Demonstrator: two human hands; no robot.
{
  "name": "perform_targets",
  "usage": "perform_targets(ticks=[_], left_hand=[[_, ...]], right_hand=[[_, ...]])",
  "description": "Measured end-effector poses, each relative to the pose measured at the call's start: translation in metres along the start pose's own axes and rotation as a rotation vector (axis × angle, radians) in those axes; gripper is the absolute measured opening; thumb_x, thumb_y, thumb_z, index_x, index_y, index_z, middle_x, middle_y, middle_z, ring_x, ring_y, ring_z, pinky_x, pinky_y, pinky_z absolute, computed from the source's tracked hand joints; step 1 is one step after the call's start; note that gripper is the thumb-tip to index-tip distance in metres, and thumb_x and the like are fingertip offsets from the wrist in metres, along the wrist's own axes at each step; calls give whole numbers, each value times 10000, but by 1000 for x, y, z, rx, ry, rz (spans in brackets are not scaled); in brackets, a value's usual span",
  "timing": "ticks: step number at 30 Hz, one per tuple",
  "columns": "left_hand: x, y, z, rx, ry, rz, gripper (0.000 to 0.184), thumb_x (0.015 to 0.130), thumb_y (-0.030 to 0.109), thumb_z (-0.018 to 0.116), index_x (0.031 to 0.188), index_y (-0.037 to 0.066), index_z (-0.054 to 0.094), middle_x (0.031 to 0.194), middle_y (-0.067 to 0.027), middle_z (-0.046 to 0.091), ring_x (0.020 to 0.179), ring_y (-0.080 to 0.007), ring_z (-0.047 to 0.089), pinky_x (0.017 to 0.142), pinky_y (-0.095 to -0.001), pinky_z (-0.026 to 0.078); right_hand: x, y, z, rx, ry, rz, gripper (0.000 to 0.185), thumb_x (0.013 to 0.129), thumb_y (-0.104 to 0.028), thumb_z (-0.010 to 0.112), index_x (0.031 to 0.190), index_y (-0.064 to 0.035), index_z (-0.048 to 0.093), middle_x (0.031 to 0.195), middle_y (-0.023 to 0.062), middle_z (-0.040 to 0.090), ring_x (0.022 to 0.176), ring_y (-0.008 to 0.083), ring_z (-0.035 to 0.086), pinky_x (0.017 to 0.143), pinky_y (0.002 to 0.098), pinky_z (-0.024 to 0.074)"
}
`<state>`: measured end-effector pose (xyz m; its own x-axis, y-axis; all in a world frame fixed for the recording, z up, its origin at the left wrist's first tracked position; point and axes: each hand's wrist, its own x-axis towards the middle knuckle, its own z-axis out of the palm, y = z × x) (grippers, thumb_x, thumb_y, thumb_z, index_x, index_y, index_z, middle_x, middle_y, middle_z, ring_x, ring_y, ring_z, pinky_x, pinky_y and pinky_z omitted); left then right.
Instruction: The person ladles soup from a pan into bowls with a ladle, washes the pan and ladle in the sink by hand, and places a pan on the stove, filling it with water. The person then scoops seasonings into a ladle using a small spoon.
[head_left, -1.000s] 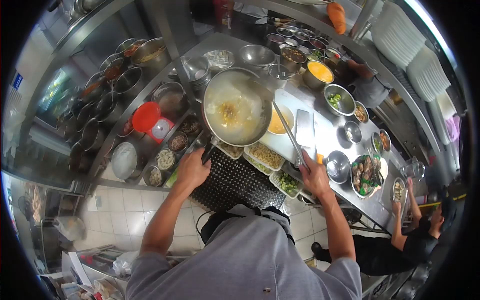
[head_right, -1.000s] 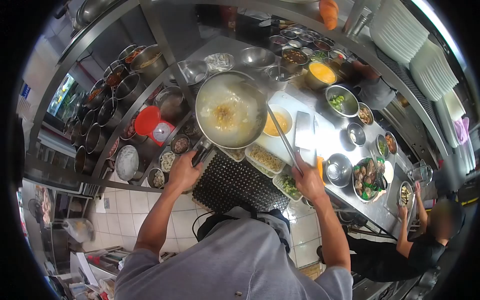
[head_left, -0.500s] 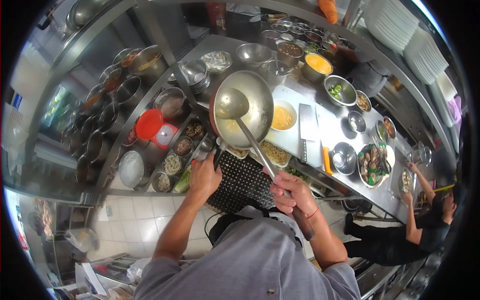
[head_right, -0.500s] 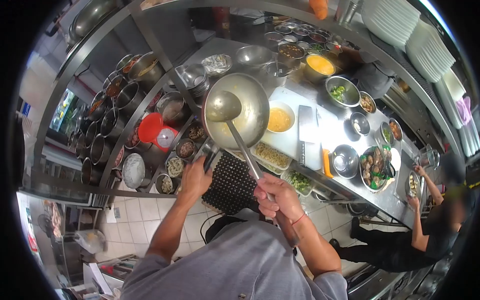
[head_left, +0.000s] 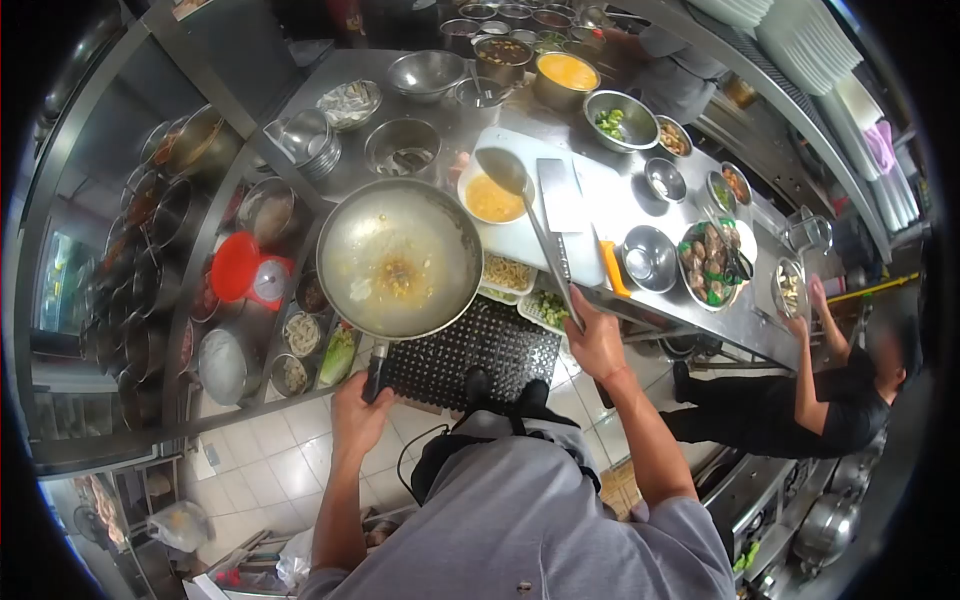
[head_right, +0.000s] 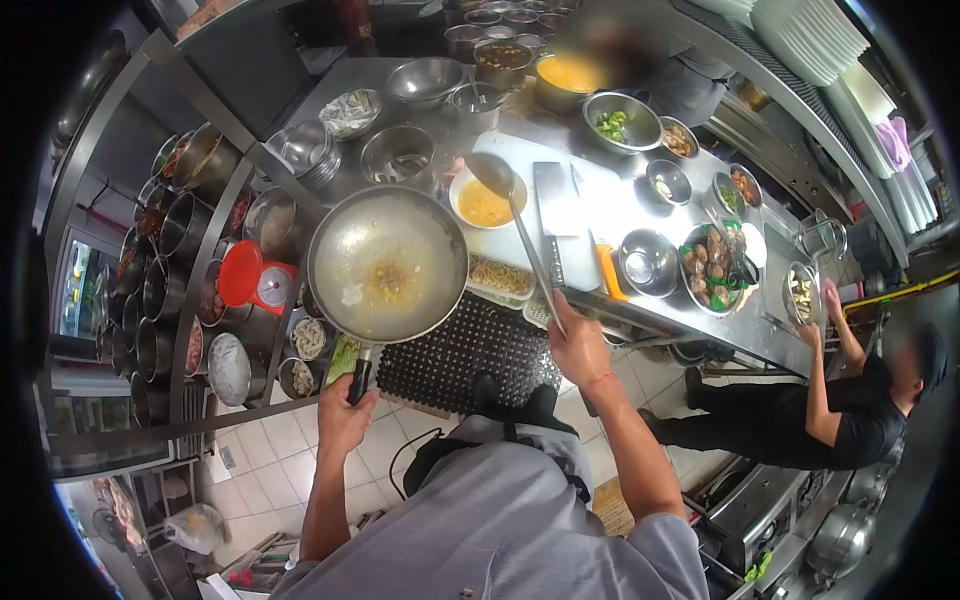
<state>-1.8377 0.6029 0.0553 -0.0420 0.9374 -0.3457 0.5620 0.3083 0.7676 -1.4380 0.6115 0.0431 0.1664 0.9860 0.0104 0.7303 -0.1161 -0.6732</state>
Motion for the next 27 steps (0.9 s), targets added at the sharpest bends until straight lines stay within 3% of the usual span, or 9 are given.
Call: perform_targets(ticks=[7, 8, 9, 11, 13, 17, 19, 23, 27], left_hand=[[-47, -3, 11, 5, -76, -124, 160, 876, 105, 766, 929, 1, 655, 613, -34, 584, 473, -133, 576, 459, -319, 452], [-55, -4, 13, 27, -90, -99, 160, 876, 105, 766, 929, 1, 655, 613, -34, 584, 473, -133, 576, 459, -319, 452], [-61, -4, 16, 51, -131, -117, 177, 867, 110, 779, 894, 10, 637, 608, -35, 583, 477, -132, 580, 459, -320, 453], [-74, -12, 25, 138, -211, -106, 221, 847, 120, 805, 837, 30, 602, 593, -36, 580, 477, -132, 580, 455, -322, 451], [-81, -24, 42, 232, -300, -14, 240, 833, 108, 810, 804, 43, 580, 571, -35, 580, 453, -137, 573, 431, -332, 441], [-70, -57, 84, 111, -519, -41, 166, 837, 11, 753, 770, -5, 603, 548, -67, 590, 411, -158, 553, 403, -326, 427], [-67, -41, 115, 217, -628, -14, 159, 845, 26, 753, 779, -19, 615, 575, -63, 606, 420, -163, 566, 405, -329, 431], [-50, -29, 200, 434, -945, -8, 151, 854, 62, 762, 816, -45, 662, 621, -79, 649, 455, -171, 603, 435, -337, 465], [-73, -18, 332, 780, -1130, 117, 161, 856, 81, 768, 837, -49, 674, 634, -100, 666, 487, -172, 629, 463, -342, 488]], right_hand=[[-2, 21, 10, 158, 58, 53, 560, 894, -55, 672, 1445, -27, 572, 933, 312, 695, 888, 510, 685, 763, 501, 553], [-11, 34, 11, 209, 91, 6, 517, 942, -99, 675, 1450, -57, 586, 784, 190, 697, 681, 411, 703, 614, 433, 544], [-25, 40, 2, 216, 136, 24, 517, 942, -99, 675, 1450, -57, 586, 784, 190, 697, 681, 411, 703, 614, 433, 544], [-74, 55, -21, 910, -177, 361, 442, 999, -147, 661, 1435, -90, 614, 696, 48, 628, 515, 185, 610, 469, 318, 469], [-139, 73, -38, 1235, -246, 491, 386, 1032, -173, 647, 1413, -119, 636, 691, -34, 551, 488, 40, 480, 413, 216, 379], [-271, 114, -41, 1429, -316, 481, 232, 1022, -148, 641, 1239, -72, 676, 703, -19, 556, 459, 52, 471, 409, 223, 381], [-322, 142, -13, 1366, -335, 444, 272, 1028, -102, 614, 1294, -50, 641, 708, -19, 574, 490, 45, 474, 428, 235, 374], [-407, 183, 30, 1076, -235, 547, 155, 983, -167, 645, 998, -14, 645, 642, -4, 553, 492, 98, 518, 481, 310, 433], [-490, 211, 35, 929, -98, 879, 162, 853, -144, 643, 831, 17, 654, 655, 87, 657, 557, 183, 628, 548, 363, 500]])
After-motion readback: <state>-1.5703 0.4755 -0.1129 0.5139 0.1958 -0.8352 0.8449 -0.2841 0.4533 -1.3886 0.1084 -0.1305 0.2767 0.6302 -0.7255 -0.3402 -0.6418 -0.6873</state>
